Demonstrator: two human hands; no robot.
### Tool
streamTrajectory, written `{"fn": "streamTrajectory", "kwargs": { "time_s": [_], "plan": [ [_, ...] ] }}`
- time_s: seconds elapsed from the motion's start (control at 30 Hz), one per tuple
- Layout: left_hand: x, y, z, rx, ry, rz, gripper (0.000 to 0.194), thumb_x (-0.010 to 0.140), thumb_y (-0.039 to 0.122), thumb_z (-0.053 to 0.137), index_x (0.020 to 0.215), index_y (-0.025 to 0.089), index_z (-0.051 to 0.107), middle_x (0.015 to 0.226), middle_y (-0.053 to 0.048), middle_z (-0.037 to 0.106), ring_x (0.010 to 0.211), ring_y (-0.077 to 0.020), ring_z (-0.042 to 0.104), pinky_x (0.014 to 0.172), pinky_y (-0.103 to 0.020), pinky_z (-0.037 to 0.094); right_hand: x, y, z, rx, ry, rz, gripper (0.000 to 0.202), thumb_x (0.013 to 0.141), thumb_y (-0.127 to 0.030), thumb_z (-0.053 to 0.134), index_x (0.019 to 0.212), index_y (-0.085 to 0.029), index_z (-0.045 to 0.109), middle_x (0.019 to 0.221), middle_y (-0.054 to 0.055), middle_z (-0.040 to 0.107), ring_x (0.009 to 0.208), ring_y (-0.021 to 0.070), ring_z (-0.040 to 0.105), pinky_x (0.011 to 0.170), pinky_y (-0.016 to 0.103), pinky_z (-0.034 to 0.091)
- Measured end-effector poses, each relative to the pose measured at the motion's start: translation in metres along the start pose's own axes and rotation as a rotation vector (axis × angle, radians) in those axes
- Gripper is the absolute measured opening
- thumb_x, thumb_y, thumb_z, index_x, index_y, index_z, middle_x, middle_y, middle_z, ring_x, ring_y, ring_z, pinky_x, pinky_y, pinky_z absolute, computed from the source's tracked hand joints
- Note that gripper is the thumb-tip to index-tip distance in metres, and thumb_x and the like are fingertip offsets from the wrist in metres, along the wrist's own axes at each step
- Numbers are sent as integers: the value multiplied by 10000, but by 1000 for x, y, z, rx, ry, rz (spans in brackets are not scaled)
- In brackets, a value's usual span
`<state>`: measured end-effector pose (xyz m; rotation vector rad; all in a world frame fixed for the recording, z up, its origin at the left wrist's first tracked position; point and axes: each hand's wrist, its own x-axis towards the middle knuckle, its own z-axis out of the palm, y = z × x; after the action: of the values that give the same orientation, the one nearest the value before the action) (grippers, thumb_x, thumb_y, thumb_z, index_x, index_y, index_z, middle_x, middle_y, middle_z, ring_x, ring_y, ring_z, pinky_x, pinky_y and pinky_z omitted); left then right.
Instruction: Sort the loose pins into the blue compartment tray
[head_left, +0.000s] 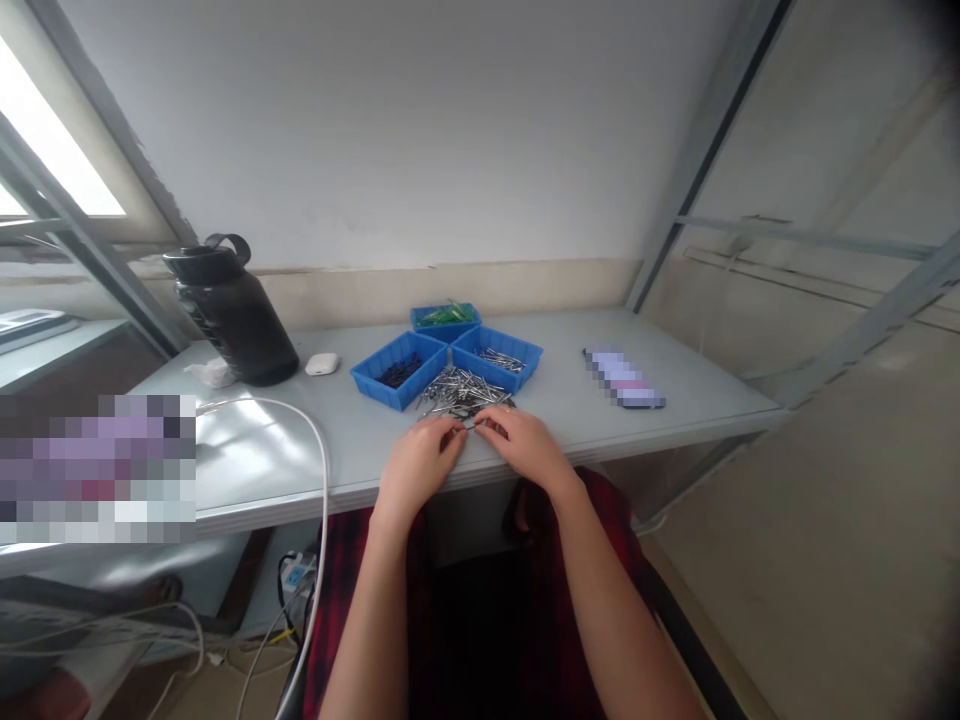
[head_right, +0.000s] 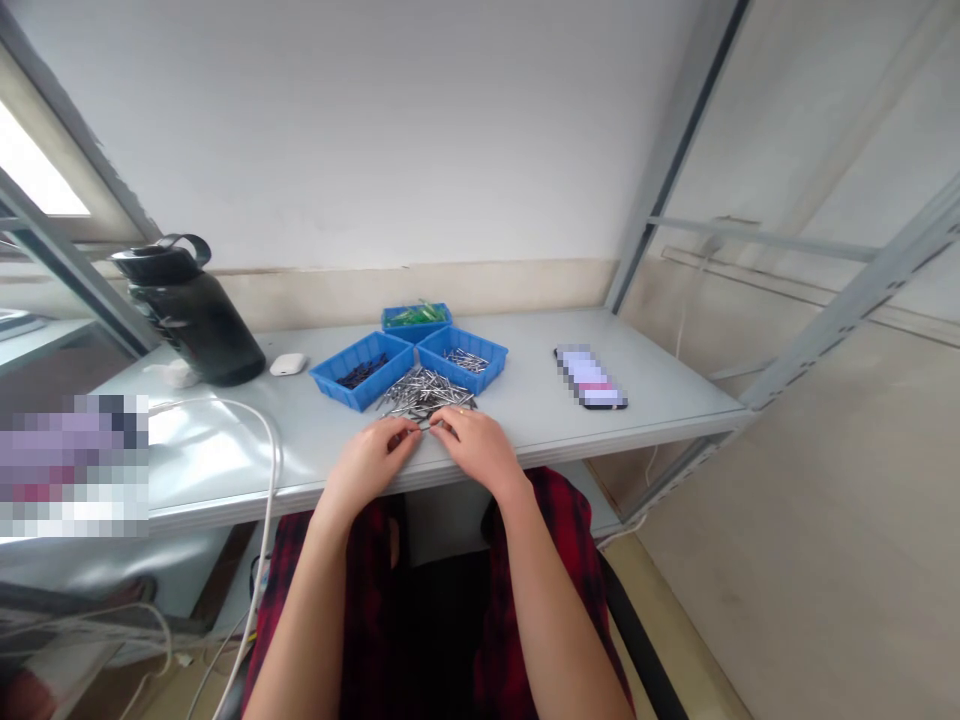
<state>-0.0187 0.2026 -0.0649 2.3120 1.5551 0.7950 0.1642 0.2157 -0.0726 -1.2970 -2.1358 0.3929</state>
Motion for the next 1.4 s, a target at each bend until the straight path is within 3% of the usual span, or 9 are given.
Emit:
{"fn": "streamTrajectory", "kwargs": {
  "time_s": [0.4,0.77,1.0,1.4],
  "plan": [
    [0,1,-1,-13,4,-22,190,903,329,434,983,253,589,858,-2,659,825,-197,607,679,-273,400,0,2,0,-10,-9,-26,204,944,-298,448,1020,-251,632,987,16,678,901,173,609,800,288,426],
    [-1,5,-3,21,-4,1,259,919,340,403,877,219,628,880,-40,658,856,-205,601,700,-284,425,0,-2,-1,-7,4,16,184,915,-291,488,1023,-250,630,964,24,682,820,176,607,733,284,420],
    [-1,4,-2,-1,15,1,233,912,304,413,911,224,632,930,-39,669,877,-205,607,737,-290,435,-1,-1,-1,-2,-1,-32,225,940,-318,452,1044,-256,641,1003,23,678,897,178,608,807,293,421],
    [-1,3,-1,19,-2,1,249,917,325,403,877,220,625,909,-44,661,872,-205,606,735,-286,429,-1,-2,-1,-28,-7,-13,180,922,-282,484,1013,-249,637,964,19,678,843,172,603,746,281,421]
  ]
}}
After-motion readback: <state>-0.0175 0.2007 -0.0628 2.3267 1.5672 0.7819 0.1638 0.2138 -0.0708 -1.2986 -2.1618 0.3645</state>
